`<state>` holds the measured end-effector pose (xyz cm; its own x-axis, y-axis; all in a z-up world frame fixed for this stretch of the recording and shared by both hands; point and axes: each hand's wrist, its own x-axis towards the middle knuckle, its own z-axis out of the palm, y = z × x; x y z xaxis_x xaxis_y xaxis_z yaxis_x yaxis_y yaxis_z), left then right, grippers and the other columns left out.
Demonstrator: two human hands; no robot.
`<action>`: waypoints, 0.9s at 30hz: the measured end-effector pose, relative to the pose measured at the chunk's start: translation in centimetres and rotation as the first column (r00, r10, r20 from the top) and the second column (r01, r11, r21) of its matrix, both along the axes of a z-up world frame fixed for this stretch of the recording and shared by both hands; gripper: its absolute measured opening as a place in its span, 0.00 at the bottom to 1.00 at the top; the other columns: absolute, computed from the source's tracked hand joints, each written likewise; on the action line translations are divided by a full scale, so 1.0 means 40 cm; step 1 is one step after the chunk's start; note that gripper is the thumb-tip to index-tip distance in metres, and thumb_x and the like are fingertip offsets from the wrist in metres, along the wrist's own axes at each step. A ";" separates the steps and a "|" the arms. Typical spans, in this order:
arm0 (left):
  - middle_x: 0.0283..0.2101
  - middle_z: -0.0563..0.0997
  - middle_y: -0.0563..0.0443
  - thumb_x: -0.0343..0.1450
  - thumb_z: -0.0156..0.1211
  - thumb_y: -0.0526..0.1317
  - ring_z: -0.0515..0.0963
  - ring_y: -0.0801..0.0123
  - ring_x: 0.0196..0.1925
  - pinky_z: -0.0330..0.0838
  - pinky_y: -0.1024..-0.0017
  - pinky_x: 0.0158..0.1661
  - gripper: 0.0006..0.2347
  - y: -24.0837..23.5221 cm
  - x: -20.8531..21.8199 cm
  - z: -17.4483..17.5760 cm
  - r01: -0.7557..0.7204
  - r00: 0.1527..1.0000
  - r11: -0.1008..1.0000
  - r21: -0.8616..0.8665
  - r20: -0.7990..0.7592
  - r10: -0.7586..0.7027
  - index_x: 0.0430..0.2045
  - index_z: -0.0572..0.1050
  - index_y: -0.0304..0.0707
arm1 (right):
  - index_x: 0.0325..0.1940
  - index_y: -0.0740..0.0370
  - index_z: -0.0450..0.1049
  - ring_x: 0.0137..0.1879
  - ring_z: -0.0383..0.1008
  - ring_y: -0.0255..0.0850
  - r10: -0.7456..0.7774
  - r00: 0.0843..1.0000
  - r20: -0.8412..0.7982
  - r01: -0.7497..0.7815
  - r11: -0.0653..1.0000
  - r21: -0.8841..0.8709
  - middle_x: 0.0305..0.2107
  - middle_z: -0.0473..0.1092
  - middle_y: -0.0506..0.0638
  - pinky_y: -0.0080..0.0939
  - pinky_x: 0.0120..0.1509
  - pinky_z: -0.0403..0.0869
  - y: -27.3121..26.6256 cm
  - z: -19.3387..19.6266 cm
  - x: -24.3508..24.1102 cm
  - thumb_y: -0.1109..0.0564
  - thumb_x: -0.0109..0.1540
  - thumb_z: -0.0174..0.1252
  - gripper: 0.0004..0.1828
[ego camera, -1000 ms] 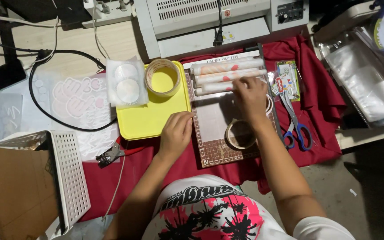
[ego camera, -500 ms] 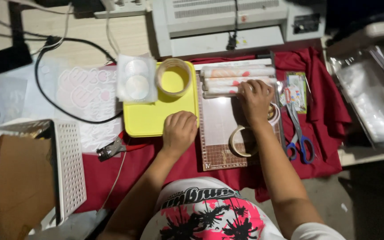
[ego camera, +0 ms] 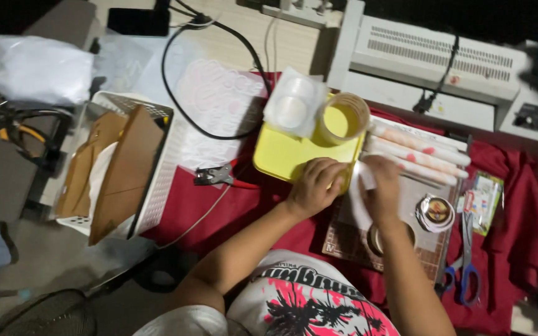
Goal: Rolling printed vinyl sticker sheets and securing them with masking tape.
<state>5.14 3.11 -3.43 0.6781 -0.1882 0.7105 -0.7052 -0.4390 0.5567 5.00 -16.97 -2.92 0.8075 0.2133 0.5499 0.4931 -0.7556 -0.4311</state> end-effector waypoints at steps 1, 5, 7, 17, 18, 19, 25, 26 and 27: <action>0.48 0.77 0.41 0.74 0.58 0.35 0.76 0.52 0.53 0.71 0.56 0.56 0.11 0.027 0.011 -0.001 -0.010 1.000 1.000 -0.001 0.005 0.010 0.50 0.72 0.34 | 0.51 0.64 0.73 0.58 0.72 0.58 0.010 1.000 0.005 -0.010 1.000 -0.001 0.49 0.72 0.58 0.53 0.64 0.69 0.052 0.016 0.010 0.66 0.59 0.64 0.16; 0.42 0.75 0.40 0.73 0.60 0.33 0.75 0.50 0.46 0.71 0.55 0.50 0.11 0.161 0.048 -0.025 -0.205 0.979 0.974 -0.098 -0.013 0.204 0.47 0.69 0.31 | 0.51 0.64 0.74 0.56 0.71 0.57 0.270 0.962 -0.028 -0.271 0.962 -0.036 0.49 0.71 0.59 0.54 0.60 0.71 0.229 0.072 0.034 0.63 0.56 0.65 0.19; 0.40 0.75 0.42 0.73 0.60 0.32 0.76 0.50 0.45 0.71 0.56 0.49 0.10 0.246 0.087 -0.046 -0.314 0.948 0.943 -0.110 -0.083 0.306 0.46 0.70 0.32 | 0.52 0.63 0.75 0.56 0.71 0.56 0.308 0.950 -0.057 -0.310 0.949 -0.051 0.49 0.71 0.57 0.54 0.60 0.70 0.287 0.077 0.050 0.62 0.57 0.66 0.18; 0.65 0.64 0.32 0.64 0.70 0.33 0.60 0.33 0.69 0.58 0.43 0.65 0.24 0.443 0.293 -0.306 -0.509 0.732 0.719 0.474 -0.201 0.651 0.54 0.71 0.34 | 0.49 0.60 0.76 0.59 0.69 0.50 0.167 0.965 -0.203 -0.196 0.972 -0.132 0.51 0.72 0.51 0.52 0.60 0.66 0.341 0.049 0.064 0.56 0.60 0.65 0.14; 0.69 0.60 0.32 0.61 0.71 0.32 0.55 0.30 0.72 0.52 0.39 0.68 0.29 0.441 0.307 -0.317 -0.444 0.701 0.673 0.592 -0.238 0.672 0.59 0.68 0.35 | 0.48 0.59 0.76 0.59 0.69 0.50 0.168 0.962 -0.215 -0.199 0.971 -0.129 0.51 0.72 0.51 0.51 0.60 0.66 0.341 0.049 0.064 0.56 0.60 0.65 0.13; 0.69 0.60 0.32 0.61 0.71 0.32 0.55 0.30 0.72 0.52 0.39 0.68 0.29 0.430 0.329 -0.288 -0.441 0.703 0.676 0.590 -0.242 0.669 0.59 0.68 0.35 | 0.48 0.59 0.76 0.59 0.69 0.50 0.165 0.962 -0.217 -0.197 0.971 -0.132 0.51 0.72 0.51 0.51 0.60 0.66 0.343 0.051 0.066 0.56 0.60 0.65 0.13; 0.76 0.52 0.38 0.71 0.59 0.34 0.46 0.26 0.75 0.40 0.28 0.65 0.23 0.382 0.458 -0.412 -0.350 0.494 0.595 0.724 -0.397 0.774 0.62 0.62 0.45 | 0.48 0.60 0.76 0.59 0.68 0.50 0.142 0.964 -0.225 -0.177 0.973 -0.146 0.51 0.72 0.50 0.51 0.60 0.66 0.351 0.062 0.071 0.57 0.59 0.64 0.14; 0.76 0.50 0.36 0.73 0.54 0.37 0.44 0.24 0.75 0.38 0.27 0.66 0.20 0.379 0.456 -0.388 -0.302 0.472 0.623 0.722 -0.454 0.756 0.61 0.62 0.44 | 0.48 0.60 0.77 0.59 0.69 0.50 0.140 0.963 -0.231 -0.177 0.973 -0.149 0.51 0.72 0.50 0.51 0.60 0.66 0.352 0.061 0.071 0.57 0.59 0.64 0.14; 0.76 0.48 0.35 0.76 0.49 0.39 0.41 0.22 0.75 0.36 0.26 0.66 0.17 0.376 0.454 -0.363 -0.254 0.446 0.650 0.717 -0.509 0.736 0.61 0.62 0.43 | 0.47 0.59 0.77 0.58 0.69 0.50 0.137 0.962 -0.237 -0.177 0.972 -0.153 0.51 0.72 0.50 0.51 0.60 0.66 0.352 0.060 0.071 0.57 0.58 0.64 0.14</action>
<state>23.29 18.13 -17.95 0.9601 0.2416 -0.1411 0.2746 -0.9103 0.3098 7.82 -2.88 -0.51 0.8543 0.4221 0.3035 0.5173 -0.7483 -0.4153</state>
